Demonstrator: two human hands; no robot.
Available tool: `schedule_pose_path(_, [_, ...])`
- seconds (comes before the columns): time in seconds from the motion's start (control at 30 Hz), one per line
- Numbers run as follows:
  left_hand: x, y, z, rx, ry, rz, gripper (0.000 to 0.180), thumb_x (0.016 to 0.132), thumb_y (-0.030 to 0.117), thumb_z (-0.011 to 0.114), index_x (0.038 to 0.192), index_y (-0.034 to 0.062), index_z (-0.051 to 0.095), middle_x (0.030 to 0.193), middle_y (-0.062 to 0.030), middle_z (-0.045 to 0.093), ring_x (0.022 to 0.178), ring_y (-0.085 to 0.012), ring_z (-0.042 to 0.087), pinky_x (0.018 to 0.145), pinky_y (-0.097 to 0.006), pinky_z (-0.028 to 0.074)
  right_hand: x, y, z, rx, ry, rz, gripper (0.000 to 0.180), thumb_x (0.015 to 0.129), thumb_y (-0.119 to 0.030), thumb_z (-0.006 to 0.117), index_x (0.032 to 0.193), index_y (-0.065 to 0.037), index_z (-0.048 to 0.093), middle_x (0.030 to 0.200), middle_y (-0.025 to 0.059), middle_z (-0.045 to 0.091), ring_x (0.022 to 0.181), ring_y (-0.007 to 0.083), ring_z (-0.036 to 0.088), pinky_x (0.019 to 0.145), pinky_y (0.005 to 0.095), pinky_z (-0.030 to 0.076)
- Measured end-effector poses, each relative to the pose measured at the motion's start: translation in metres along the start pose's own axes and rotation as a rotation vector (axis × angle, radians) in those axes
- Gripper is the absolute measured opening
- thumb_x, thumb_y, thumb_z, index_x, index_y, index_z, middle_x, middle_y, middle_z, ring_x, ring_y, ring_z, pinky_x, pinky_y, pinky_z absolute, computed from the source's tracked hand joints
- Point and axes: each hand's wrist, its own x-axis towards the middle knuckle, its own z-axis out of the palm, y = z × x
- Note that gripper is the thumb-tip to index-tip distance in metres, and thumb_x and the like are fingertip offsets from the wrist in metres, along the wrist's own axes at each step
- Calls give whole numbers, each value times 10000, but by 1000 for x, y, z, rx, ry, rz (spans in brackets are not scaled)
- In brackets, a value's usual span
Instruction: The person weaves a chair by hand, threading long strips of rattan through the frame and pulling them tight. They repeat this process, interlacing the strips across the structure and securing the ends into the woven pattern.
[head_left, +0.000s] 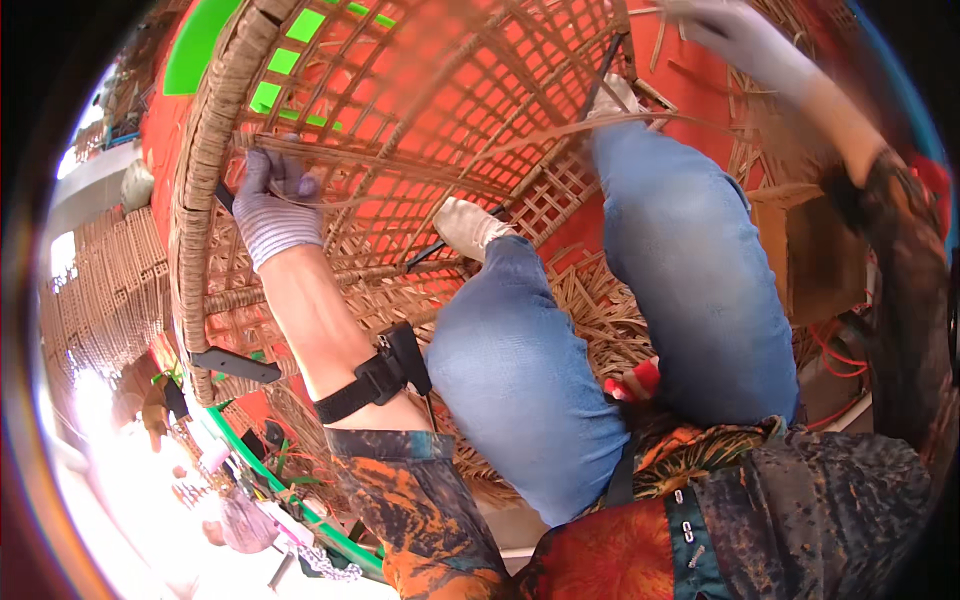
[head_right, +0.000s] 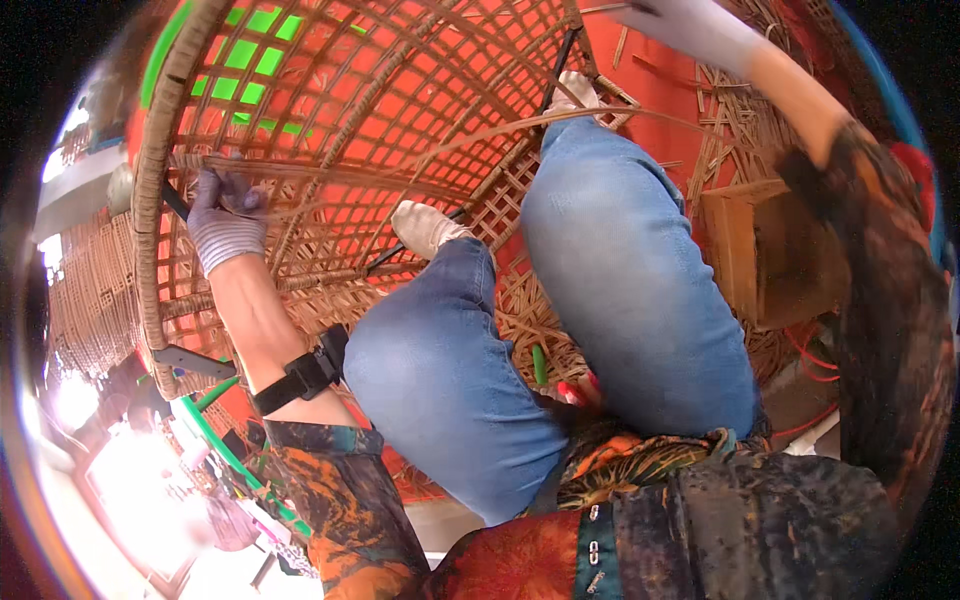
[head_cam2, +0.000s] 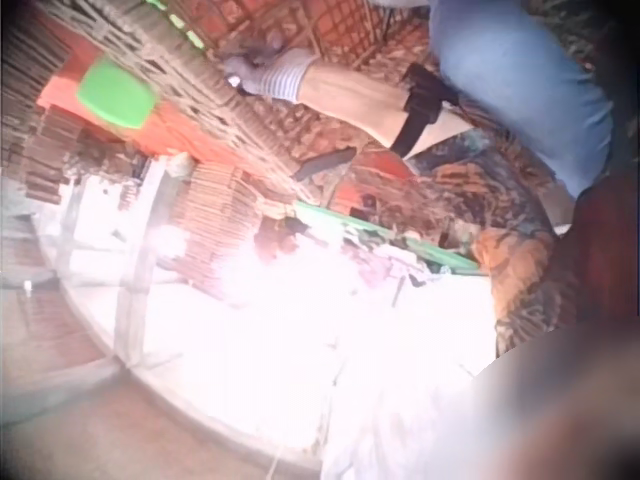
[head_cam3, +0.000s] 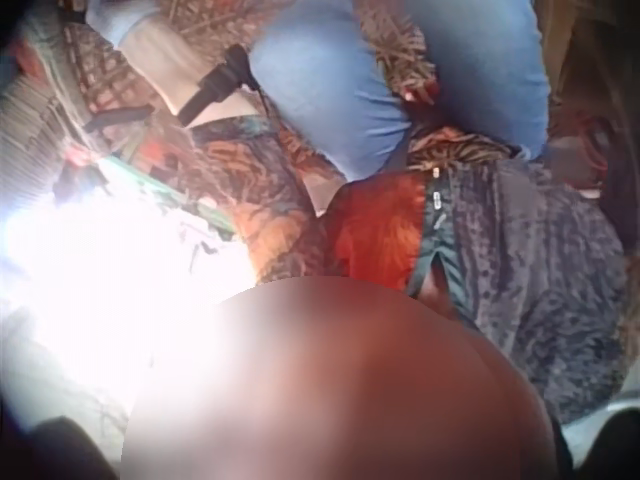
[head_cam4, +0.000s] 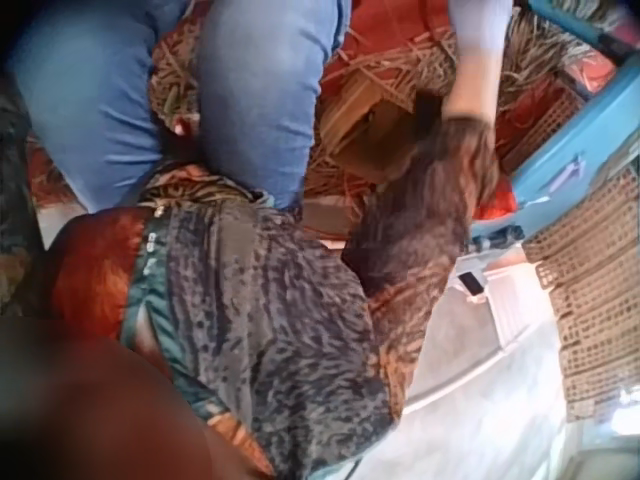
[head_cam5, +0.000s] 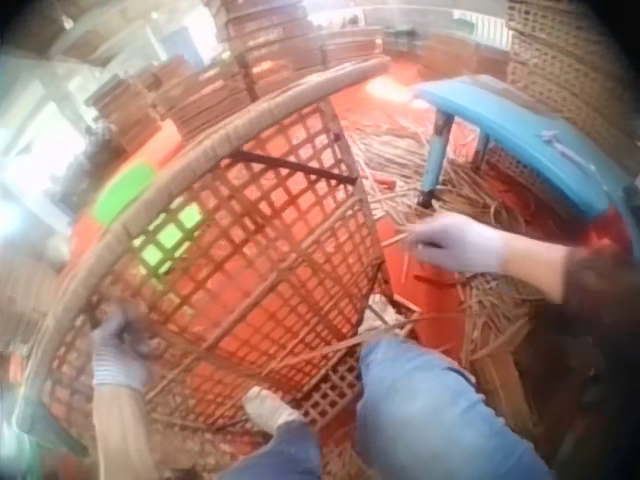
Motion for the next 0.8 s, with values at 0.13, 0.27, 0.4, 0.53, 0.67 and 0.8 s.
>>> schedule_pose_path(0.13, [1, 8, -11, -40, -111, -75, 103, 914, 216, 568, 900, 121, 605, 770, 59, 637, 659, -69, 575, 488, -264, 319, 141, -146, 35, 404, 72, -340, 264, 908, -199, 532, 1107, -47, 615, 999, 182, 647, 915, 291, 638, 806, 358, 505])
schedule_pose_path(0.27, [11, 10, -8, 88, -71, -164, 124, 906, 224, 558, 927, 116, 615, 742, 51, 624, 625, -80, 557, 482, -262, 329, 218, -219, 87, 681, -115, -136, 337, 897, -195, 480, 1211, -138, 589, 869, 70, 688, 672, 148, 630, 636, 302, 528])
schedule_pose_path(0.4, [27, 3, -18, 140, -117, -199, 136, 887, 216, 546, 944, 109, 608, 742, 11, 609, 570, -127, 502, 494, -284, 362, 243, -239, 106, 872, -263, -46, 382, 871, -163, 467, 1236, -192, 576, 841, 58, 689, 613, 155, 619, 571, 316, 519])
schedule_pose_path(0.53, [40, 1, -26, 113, -150, -220, 147, 878, 215, 543, 947, 98, 600, 779, -15, 604, 588, -158, 489, 520, -311, 397, 246, -248, 106, 839, -324, -41, 328, 871, -167, 479, 1179, -158, 590, 846, 83, 681, 652, 187, 622, 608, 336, 514])
schedule_pose_path(0.67, [34, -2, -22, 227, -120, -136, 165, 877, 215, 537, 957, 83, 594, 838, -40, 601, 667, -168, 514, 588, -303, 421, 244, -250, 82, 451, -333, -142, 261, 878, -183, 499, 1095, -95, 613, 862, 120, 670, 723, 227, 629, 678, 358, 509])
schedule_pose_path(0.8, [11, 7, -3, 622, 49, -97, 354, 873, 355, 586, 1085, 72, 598, 958, -31, 620, 854, -153, 573, 674, -284, 429, 195, -236, 29, 166, -382, -228, 240, 886, -199, 520, 1012, -32, 636, 877, 157, 659, 794, 267, 636, 749, 380, 505])
